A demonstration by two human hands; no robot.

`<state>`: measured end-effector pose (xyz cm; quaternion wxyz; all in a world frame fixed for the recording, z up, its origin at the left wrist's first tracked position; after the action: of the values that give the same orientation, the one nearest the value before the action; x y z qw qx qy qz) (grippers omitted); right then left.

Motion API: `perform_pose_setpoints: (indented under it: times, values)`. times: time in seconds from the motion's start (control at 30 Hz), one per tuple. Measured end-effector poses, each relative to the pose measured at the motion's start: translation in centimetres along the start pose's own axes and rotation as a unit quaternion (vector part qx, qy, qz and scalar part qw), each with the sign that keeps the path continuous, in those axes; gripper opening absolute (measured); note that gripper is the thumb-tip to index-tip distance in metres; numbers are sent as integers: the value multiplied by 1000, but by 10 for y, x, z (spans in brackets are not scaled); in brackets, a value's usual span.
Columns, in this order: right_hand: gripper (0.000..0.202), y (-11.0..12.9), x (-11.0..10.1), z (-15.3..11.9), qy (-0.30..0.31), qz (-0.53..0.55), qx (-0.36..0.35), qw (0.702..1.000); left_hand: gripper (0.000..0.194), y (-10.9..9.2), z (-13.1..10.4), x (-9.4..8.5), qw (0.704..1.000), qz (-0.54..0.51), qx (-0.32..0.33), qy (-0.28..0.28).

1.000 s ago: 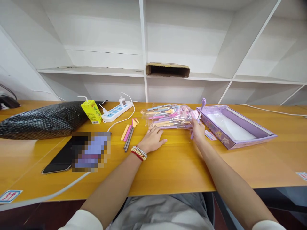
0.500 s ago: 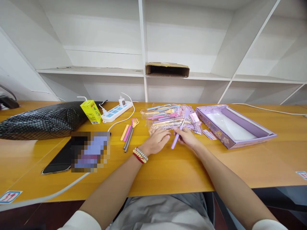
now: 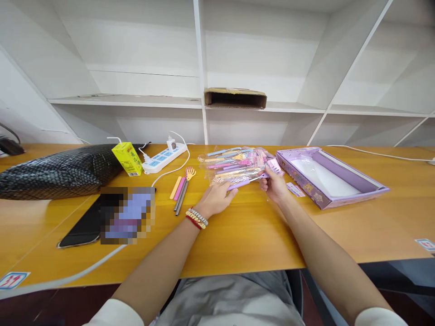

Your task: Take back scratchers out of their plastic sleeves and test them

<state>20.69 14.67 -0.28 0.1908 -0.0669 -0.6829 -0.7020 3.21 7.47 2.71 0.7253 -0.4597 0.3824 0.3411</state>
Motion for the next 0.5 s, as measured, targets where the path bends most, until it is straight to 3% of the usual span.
perform_pose_setpoints:
  times: [0.17, 0.37, 0.43, 0.5]
  values:
    - [38, 2, 12, -6, 34, -94, -42, 994, 38, -3, -1, -3, 998, 51, 16, -23]
    - [42, -16, 43, -19, 105, -175, -53, 977, 34, -25, -5, 8, 997, 34, 75, -10]
    - [42, -13, 41, -16, 82, -159, -62, 982, 35, -30, -4, 5, 996, 44, 79, -15]
    - [41, -2, 24, -9, 10, -114, -82, 990, 33, -29, 0, -3, 994, 75, 77, -32]
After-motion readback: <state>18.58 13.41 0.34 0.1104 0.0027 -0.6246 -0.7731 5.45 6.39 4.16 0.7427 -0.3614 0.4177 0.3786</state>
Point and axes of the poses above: each hand's wrist, its own z-axis towards the middle knuckle, its own x-axis out of the palm, y = z × x, the point moved 8 cm from there along z, towards the middle knuckle, and after that the axes turned 2 degrees about -x, right-handed, at the moved point
